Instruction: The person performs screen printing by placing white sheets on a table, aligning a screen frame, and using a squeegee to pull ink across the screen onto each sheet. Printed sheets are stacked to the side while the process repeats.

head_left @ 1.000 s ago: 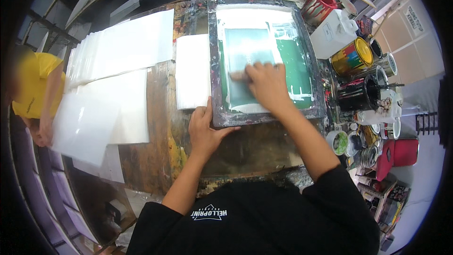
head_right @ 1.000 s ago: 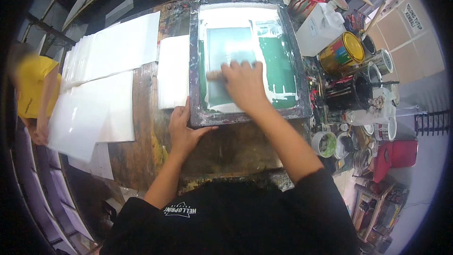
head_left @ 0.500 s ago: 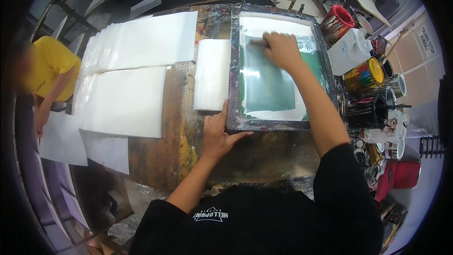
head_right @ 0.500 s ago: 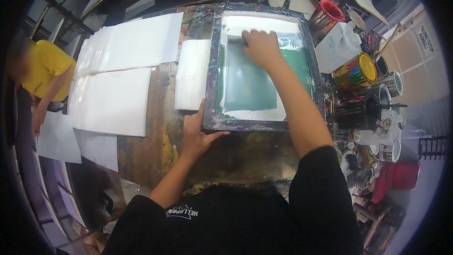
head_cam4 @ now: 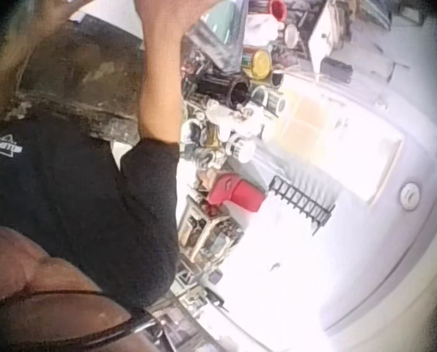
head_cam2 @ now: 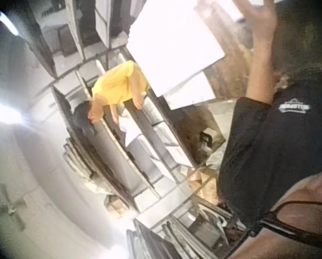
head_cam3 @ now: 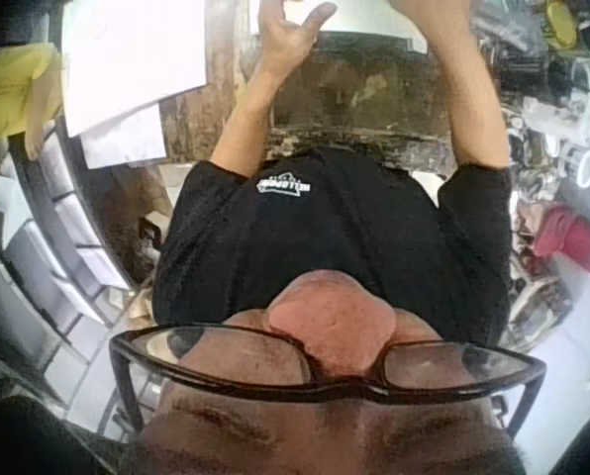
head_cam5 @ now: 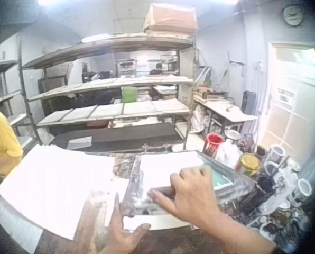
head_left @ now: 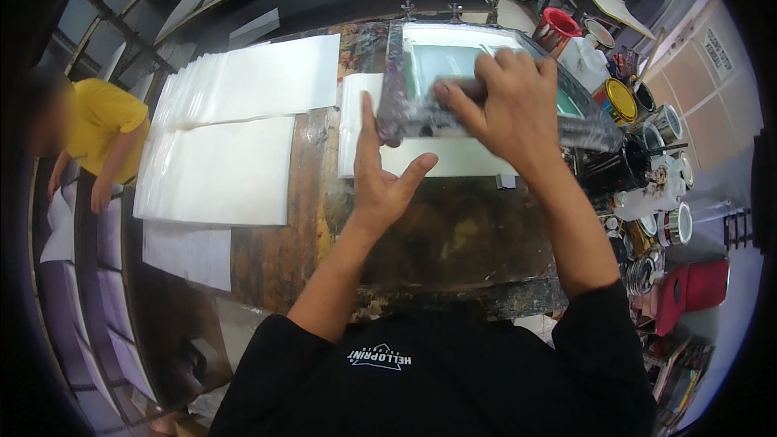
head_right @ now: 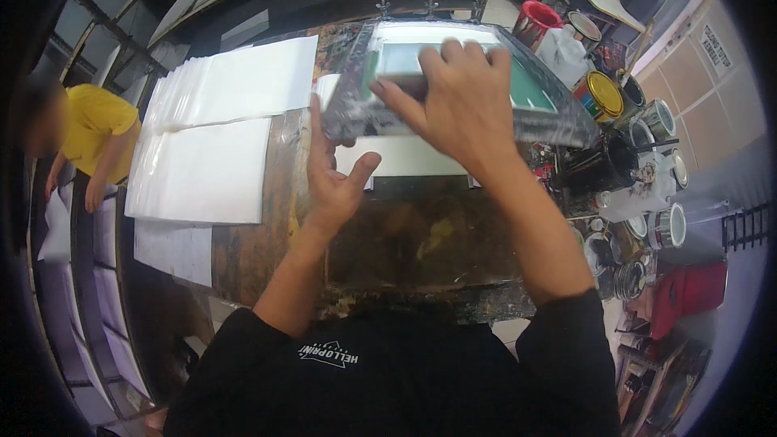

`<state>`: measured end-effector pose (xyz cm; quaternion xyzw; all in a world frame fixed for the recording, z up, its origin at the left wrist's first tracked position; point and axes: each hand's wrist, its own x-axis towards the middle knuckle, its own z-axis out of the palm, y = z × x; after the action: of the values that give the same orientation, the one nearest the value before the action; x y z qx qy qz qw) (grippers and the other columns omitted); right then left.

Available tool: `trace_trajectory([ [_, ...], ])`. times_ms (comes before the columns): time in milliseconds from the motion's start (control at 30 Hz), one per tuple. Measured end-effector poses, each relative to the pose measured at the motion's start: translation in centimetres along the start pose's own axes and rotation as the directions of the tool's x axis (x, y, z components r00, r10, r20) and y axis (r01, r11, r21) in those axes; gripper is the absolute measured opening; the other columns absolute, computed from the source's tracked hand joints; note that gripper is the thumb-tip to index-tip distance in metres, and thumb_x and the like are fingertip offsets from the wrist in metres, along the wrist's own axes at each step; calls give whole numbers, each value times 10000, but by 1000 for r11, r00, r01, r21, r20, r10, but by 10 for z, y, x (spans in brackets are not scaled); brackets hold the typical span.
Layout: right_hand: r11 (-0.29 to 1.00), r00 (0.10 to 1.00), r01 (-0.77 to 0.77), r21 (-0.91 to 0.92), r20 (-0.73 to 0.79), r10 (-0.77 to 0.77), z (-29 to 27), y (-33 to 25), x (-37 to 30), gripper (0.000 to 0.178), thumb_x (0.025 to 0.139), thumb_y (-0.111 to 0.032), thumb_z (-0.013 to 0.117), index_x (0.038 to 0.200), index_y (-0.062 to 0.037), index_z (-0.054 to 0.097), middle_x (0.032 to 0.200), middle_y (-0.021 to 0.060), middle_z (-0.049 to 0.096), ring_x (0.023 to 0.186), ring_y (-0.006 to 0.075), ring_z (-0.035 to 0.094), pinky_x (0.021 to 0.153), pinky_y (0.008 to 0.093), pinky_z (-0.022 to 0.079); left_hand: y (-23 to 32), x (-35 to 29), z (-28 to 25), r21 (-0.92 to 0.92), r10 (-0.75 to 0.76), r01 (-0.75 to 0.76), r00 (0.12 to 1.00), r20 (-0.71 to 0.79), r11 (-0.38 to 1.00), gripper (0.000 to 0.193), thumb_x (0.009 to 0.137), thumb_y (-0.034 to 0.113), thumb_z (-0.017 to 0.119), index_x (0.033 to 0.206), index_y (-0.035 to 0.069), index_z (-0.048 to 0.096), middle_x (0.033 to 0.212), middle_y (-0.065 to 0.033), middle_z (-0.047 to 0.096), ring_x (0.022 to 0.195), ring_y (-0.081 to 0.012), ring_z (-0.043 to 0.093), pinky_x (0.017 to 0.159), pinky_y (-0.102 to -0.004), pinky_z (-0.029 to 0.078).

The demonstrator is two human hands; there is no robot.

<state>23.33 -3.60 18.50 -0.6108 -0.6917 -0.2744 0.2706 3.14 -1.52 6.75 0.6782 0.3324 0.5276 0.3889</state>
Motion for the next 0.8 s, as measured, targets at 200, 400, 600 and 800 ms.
trace_trajectory([
  [200,998,995,44,52,-95,-38,-3,27,69,663,961,-664,631,705,-53,655,709,100,613,696,303,596,729,453,381,-76,-13,-34,761,-237,144,971,13,633,740,999,263,731,1570,-75,403,1362,-290,576,1135,-441,629,1025,-518,503],
  [400,991,962,-86,106,267,55,-30,41,125,878,1019,-743,424,587,-13,651,569,146,612,548,298,601,615,439,501,-80,-13,-28,762,-407,219,911,64,610,540,1005,177,691,1463,-76,558,1040,-199,699,928,-371,671,887,-483,533],
  [600,979,949,-196,62,264,173,-32,33,147,907,1029,-728,415,602,23,693,547,187,605,568,328,648,621,438,530,-5,40,-29,476,-271,270,960,-68,837,525,991,113,688,1483,-32,575,790,-88,656,731,-177,608,711,-344,510],
  [800,987,979,-114,109,180,93,-25,40,121,892,1019,-723,432,621,28,704,578,210,629,635,365,668,728,484,508,-43,46,-168,613,-279,395,919,-280,685,636,977,187,729,1553,16,522,995,-150,716,897,-212,660,849,-370,539],
])
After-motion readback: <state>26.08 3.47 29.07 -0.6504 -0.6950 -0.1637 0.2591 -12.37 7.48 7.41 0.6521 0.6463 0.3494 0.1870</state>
